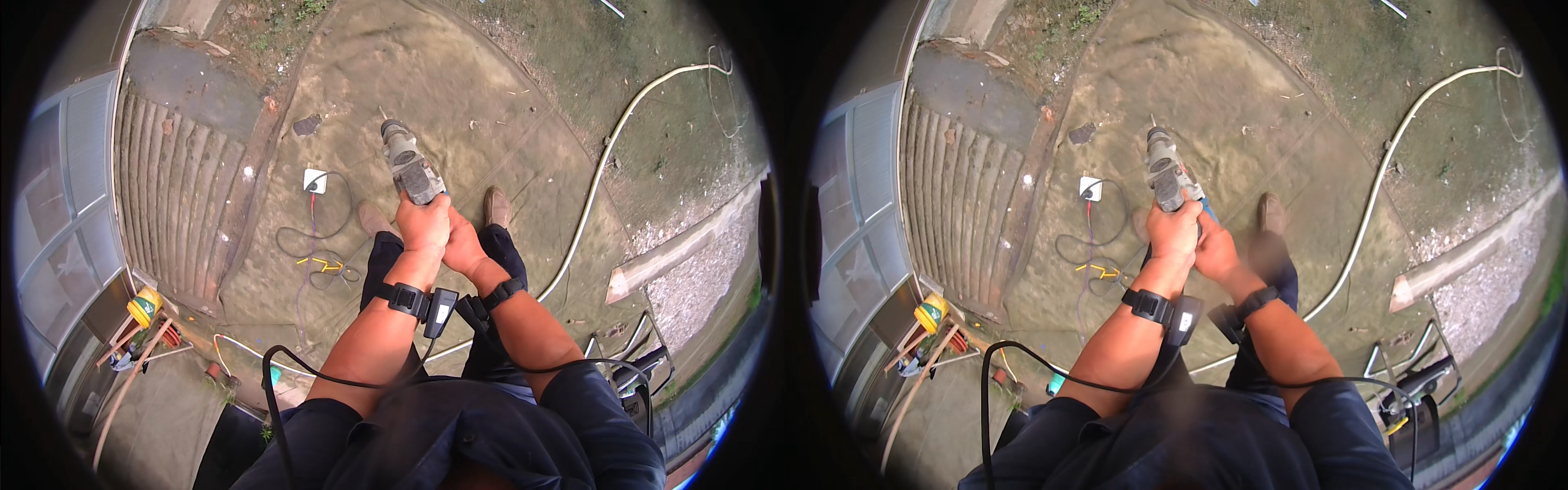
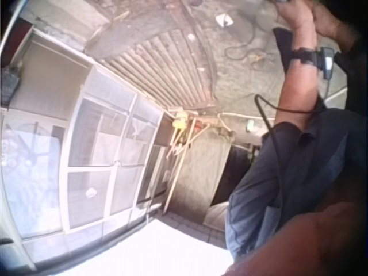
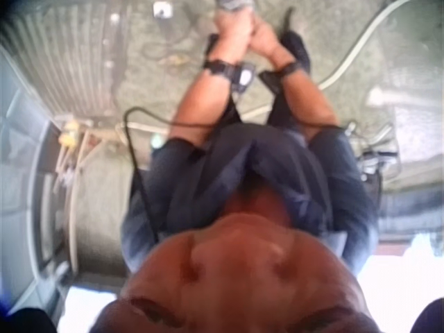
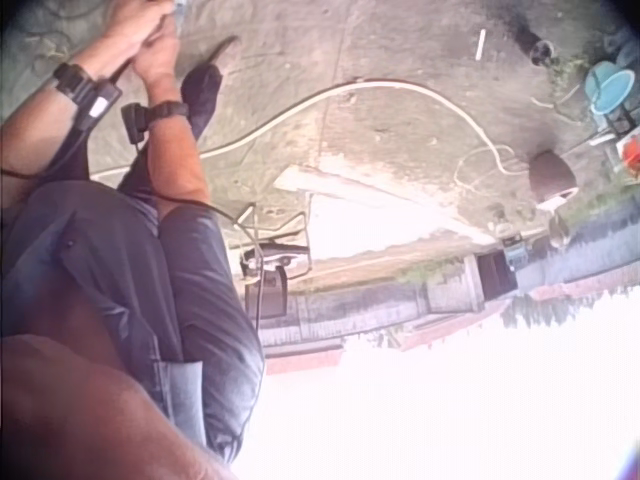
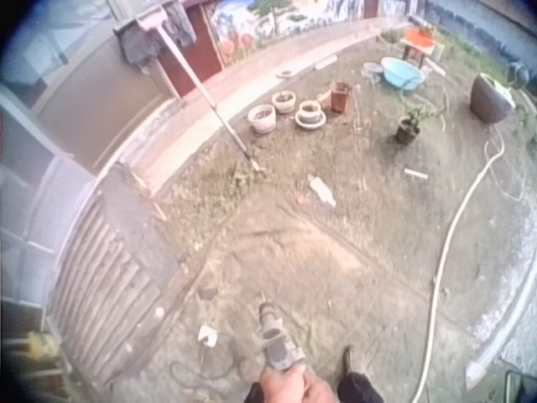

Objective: The person pulls back a floor mat by hand and then uses a demolition hammer to drill several holes into the concrete floor.

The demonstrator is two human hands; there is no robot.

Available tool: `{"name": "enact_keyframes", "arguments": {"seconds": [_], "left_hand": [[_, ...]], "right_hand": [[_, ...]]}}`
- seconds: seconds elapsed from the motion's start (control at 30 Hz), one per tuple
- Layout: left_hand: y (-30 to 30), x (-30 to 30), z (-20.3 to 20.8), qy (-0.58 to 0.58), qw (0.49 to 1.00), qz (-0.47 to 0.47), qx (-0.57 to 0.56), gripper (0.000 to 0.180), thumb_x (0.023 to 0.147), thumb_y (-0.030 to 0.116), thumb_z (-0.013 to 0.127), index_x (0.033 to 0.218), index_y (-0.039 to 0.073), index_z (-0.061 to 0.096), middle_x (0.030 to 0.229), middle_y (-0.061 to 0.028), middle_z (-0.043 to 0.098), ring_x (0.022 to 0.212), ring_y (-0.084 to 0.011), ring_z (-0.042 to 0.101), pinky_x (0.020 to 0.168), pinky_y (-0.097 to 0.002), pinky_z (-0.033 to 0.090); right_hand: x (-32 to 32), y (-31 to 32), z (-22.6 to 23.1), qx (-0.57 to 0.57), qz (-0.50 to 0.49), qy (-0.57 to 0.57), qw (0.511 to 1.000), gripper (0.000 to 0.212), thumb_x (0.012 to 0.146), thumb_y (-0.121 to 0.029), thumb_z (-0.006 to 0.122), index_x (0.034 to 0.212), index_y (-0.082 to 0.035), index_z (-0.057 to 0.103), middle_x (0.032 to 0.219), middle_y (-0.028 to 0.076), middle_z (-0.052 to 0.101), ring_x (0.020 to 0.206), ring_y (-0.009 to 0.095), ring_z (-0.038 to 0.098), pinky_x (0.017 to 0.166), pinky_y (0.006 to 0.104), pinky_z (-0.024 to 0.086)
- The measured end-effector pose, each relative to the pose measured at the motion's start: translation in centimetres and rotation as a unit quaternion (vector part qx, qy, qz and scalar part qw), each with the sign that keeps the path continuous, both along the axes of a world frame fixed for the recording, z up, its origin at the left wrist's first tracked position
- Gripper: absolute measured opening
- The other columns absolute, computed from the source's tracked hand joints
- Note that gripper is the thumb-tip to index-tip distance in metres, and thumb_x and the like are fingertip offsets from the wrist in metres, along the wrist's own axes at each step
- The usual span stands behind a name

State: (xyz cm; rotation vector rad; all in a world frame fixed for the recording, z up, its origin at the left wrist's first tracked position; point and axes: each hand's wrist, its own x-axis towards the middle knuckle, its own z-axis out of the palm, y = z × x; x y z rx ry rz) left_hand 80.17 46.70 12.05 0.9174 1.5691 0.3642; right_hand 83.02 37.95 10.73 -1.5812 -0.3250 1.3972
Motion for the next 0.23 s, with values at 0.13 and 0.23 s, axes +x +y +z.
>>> {"name": "enact_keyframes", "arguments": {"seconds": [0.13,0.23], "left_hand": [[-0.6,0.6,-0.1,0.03,0.995,-0.098,0.005,0.037,0.078,0.005,0.071,0.113,-0.001,0.06,0.103,-0.0094,0.067,0.092,-0.0182,0.065,0.082,-0.0317,0.051],[-0.7,0.7,0.0,0.059,0.98,-0.19,0.007,0.042,0.078,0.016,0.073,0.114,-0.002,0.059,0.103,-0.0174,0.071,0.096,-0.028,0.069,0.086,-0.0374,0.052]], "right_hand": [[0.4,-1.6,-1.7,0.03,-0.019,0.034,0.999,0.057,0.079,-0.011,0.079,0.129,-0.011,0.054,0.108,0.004,0.068,0.098,0.012,0.062,0.086,0.03,0.05],[2.5,-2.7,-3.1,0.044,-0.062,0.2,0.977,0.062,0.079,-0.012,0.081,0.134,-0.013,0.05,0.122,0.006,0.066,0.116,0.018,0.059,0.101,0.0363,0.047]]}}
